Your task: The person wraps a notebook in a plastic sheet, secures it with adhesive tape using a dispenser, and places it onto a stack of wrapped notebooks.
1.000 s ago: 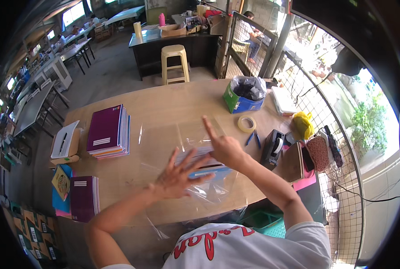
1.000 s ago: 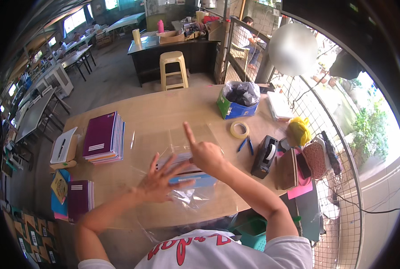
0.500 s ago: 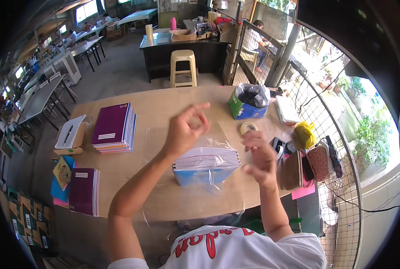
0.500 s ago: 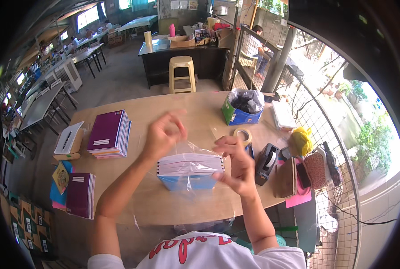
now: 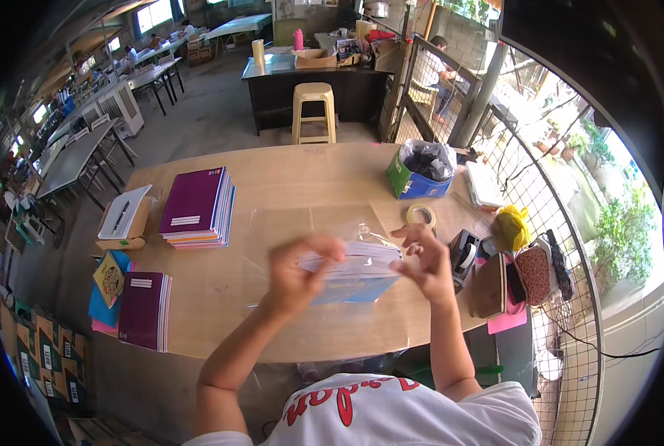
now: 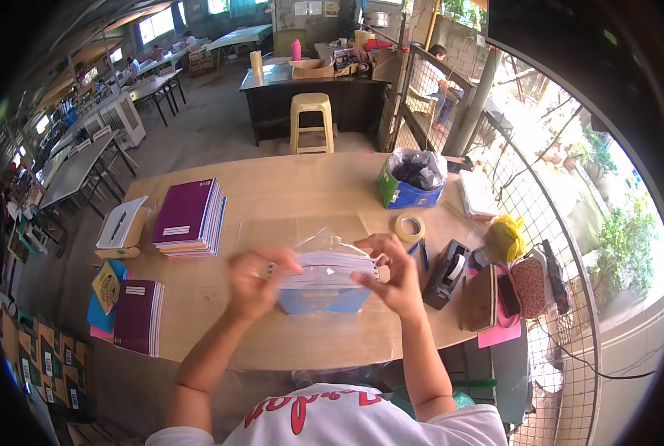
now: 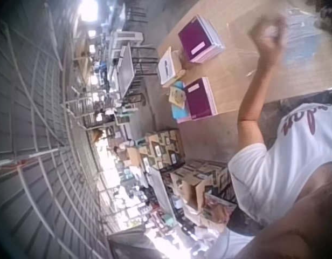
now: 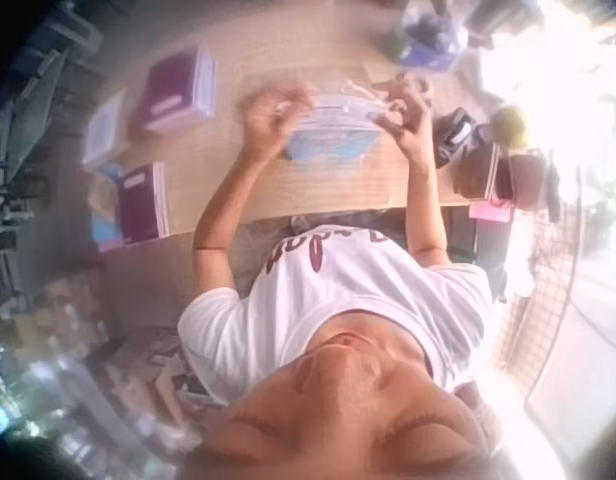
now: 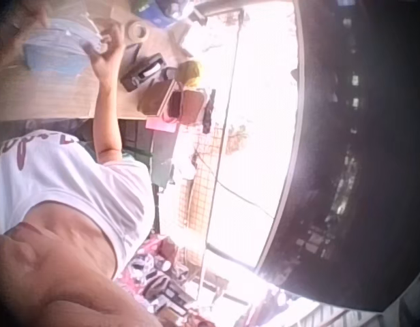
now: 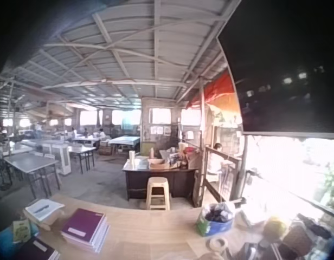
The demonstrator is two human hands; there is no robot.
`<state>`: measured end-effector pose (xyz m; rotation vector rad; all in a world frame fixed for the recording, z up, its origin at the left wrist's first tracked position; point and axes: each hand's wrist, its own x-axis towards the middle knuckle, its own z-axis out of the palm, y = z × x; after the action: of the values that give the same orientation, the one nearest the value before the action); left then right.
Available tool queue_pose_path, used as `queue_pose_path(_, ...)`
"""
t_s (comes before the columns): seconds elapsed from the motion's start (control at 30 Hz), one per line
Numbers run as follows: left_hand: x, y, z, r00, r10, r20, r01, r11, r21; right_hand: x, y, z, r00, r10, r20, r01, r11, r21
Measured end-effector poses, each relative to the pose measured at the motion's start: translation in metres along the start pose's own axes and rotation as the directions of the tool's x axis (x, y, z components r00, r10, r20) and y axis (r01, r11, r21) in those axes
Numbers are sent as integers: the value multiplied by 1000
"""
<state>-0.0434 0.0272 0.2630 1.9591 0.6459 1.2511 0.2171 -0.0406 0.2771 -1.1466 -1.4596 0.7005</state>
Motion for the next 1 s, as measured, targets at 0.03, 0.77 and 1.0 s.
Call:
queue_pose_path(0.03, 8, 14, -6, 976, -171, -136, 134, 960, -245, 0, -1, 2, 997, -16, 70, 28, 985, -168)
queue_pose_path(0.77, 10, -31, 11, 952, -304, 26, 260, 853, 453, 7, 77, 10, 987, 113, -117, -139, 959, -247)
queue_pose_path(1.0, 15, -31, 23, 995, -69, 74, 22, 865, 501, 2, 53, 18, 997, -74, 0, 67, 900, -430)
